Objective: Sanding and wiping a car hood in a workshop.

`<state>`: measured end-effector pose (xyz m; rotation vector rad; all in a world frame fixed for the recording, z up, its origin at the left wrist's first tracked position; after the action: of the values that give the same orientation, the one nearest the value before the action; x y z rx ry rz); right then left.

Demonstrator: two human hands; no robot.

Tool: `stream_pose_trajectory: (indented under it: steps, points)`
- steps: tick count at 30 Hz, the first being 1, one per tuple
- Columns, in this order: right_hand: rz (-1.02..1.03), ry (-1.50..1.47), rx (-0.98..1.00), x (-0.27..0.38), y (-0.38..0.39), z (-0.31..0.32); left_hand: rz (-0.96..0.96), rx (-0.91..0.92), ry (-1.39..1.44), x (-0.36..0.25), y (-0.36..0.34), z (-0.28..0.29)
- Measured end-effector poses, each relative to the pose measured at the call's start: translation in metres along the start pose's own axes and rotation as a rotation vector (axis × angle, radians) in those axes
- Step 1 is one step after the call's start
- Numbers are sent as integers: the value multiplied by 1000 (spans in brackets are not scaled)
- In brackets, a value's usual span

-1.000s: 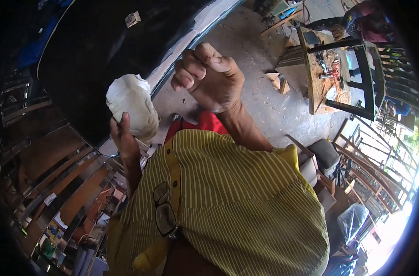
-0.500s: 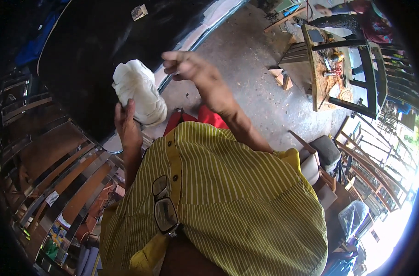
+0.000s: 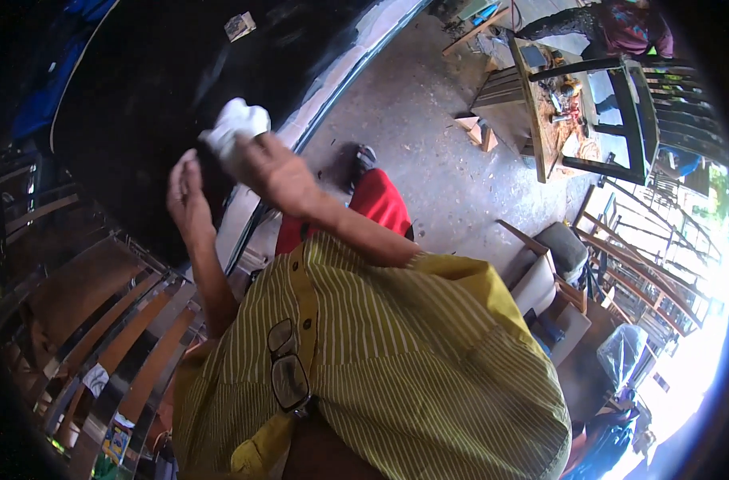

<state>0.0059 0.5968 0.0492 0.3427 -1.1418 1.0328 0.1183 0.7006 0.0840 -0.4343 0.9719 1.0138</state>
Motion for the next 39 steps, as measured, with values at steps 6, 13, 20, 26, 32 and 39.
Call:
stream_pose_trajectory:
  steps: [6,13,20,26,32,39]
  points:
    - [234,534,297,-45,-41,-57,315,-385,-807,77,-63,-10]
    - [-96,735,-112,-234,-147,77,183,-468,-1148,105,-74,-31]
    - [-922,1120,-168,-341,-142,330,248,-446,-1066,97,-85,-29]
    - [-395,1108,346,-209,-102,175,141,-448,-1163,100,-86,-32]
    - [16,776,148,-188,-75,73,192,-442,-1244,107,-86,-30]
    - [-492,1395,-218,-357,-174,328,173,-453,-1196,111,-84,-32]
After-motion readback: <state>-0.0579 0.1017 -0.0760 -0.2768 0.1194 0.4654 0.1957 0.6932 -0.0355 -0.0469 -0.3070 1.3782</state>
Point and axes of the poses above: each hand's wrist, its own y-axis away from the middle knuckle, its own z-axis out of the back of the hand, x = y × z, the point moved 2 cm from there along -y, towards the middle knuckle, and after that the axes turned 8 degrees about -y, right-handed, at the moved point
